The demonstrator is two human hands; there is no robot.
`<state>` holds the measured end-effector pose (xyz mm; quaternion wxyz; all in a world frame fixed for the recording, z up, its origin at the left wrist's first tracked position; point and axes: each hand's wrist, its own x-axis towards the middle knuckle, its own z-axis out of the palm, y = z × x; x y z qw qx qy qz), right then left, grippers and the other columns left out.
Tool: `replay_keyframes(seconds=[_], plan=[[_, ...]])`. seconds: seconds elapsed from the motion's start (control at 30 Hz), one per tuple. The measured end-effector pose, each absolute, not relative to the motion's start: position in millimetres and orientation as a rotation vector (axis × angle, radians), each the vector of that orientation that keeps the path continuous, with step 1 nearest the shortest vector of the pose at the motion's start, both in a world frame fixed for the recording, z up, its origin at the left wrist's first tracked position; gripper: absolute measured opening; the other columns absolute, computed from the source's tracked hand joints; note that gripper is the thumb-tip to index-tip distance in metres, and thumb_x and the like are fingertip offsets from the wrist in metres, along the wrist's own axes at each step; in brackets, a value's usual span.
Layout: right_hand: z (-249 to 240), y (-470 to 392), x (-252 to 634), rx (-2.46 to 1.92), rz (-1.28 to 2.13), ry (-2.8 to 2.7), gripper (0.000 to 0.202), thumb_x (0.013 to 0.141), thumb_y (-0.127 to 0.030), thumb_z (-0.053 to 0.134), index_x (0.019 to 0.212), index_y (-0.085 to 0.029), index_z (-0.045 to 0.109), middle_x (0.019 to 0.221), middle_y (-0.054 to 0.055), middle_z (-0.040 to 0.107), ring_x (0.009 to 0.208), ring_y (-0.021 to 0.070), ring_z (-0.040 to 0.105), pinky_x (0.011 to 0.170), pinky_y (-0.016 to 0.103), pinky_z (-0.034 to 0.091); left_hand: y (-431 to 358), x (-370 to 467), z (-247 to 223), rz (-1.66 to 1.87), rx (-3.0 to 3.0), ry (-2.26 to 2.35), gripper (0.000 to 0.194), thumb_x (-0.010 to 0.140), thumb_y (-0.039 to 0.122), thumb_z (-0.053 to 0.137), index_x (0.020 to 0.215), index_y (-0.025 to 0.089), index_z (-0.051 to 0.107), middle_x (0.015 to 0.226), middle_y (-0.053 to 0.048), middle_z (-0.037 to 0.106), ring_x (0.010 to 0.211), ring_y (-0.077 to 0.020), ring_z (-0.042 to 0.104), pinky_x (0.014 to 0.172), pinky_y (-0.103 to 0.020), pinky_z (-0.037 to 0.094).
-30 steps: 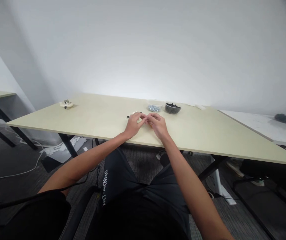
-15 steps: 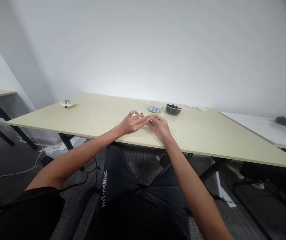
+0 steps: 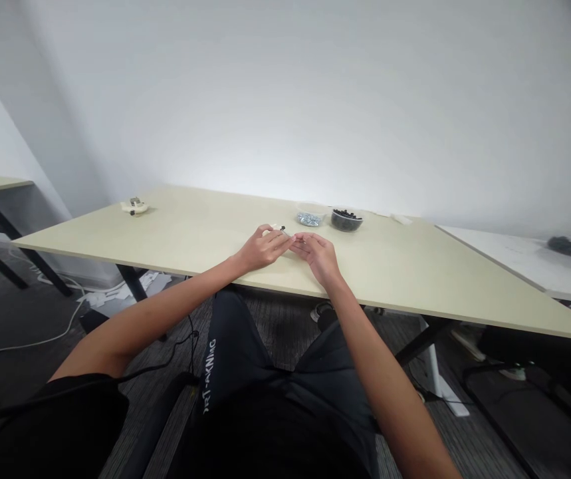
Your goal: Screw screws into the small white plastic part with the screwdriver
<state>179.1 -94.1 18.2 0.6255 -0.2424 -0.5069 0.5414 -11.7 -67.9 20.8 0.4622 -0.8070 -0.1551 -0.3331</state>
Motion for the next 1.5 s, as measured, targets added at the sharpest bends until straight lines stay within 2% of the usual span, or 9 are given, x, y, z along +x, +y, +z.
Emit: replay_keyframes(seconds=[0.23, 0.5, 0.7, 1.0, 1.5], plan=[[18.7, -95.0, 180.8, -0.602, 1.188, -1.185, 0.021, 0.075, -0.036, 0.074, 0.083, -0.017, 0.072, 0.092, 0.008, 0.072, 0.085, 0.0189, 0.068, 0.093, 0.038, 0.053, -64.8, -11.8, 17.8, -0.824, -2.118, -0.419, 0.036, 0.093, 0.011, 0.046, 0.126, 0.022, 0.053, 0.108, -0.006, 0.069, 0.101, -0.0167, 0.06, 0.093, -0.038, 0.032], [17.6, -93.3, 181.7, -0.615, 1.126, -1.234, 0.02, 0.076, -0.038, 0.072, 0.081, -0.019, 0.071, 0.091, 0.007, 0.071, 0.086, 0.0187, 0.068, 0.091, 0.037, 0.053, -67.1, -11.6, 19.0, -0.785, -2.232, -0.501, 0.035, 0.095, 0.013, 0.039, 0.123, 0.026, 0.054, 0.108, -0.005, 0.07, 0.1, -0.0173, 0.062, 0.091, -0.04, 0.037], [18.7, -94.1, 180.8, -0.614, 1.154, -1.198, 0.02, 0.075, -0.037, 0.073, 0.08, -0.018, 0.071, 0.091, 0.007, 0.071, 0.084, 0.0182, 0.068, 0.091, 0.037, 0.053, -66.3, -11.5, 18.6, -0.867, -2.323, -0.511, 0.035, 0.095, 0.014, 0.042, 0.125, 0.027, 0.054, 0.109, -0.006, 0.069, 0.101, -0.0174, 0.063, 0.092, -0.04, 0.038], [18.9, -94.9, 180.4, -0.58, 1.193, -1.16, 0.018, 0.075, -0.034, 0.073, 0.081, -0.018, 0.072, 0.09, 0.007, 0.071, 0.083, 0.0174, 0.067, 0.091, 0.036, 0.053, -63.2, -10.3, 16.7, -0.82, -2.232, -0.498, 0.03, 0.096, 0.013, 0.039, 0.117, 0.024, 0.057, 0.106, -0.005, 0.07, 0.098, -0.0161, 0.063, 0.09, -0.039, 0.038], [20.3, -96.1, 178.7, -0.593, 1.172, -1.162, 0.02, 0.075, -0.038, 0.073, 0.081, -0.019, 0.07, 0.092, 0.006, 0.071, 0.088, 0.0185, 0.067, 0.095, 0.037, 0.051, -64.9, -10.7, 17.2, -0.861, -2.282, -0.519, 0.035, 0.095, 0.013, 0.04, 0.124, 0.026, 0.054, 0.11, -0.006, 0.069, 0.101, -0.0176, 0.062, 0.092, -0.041, 0.038]])
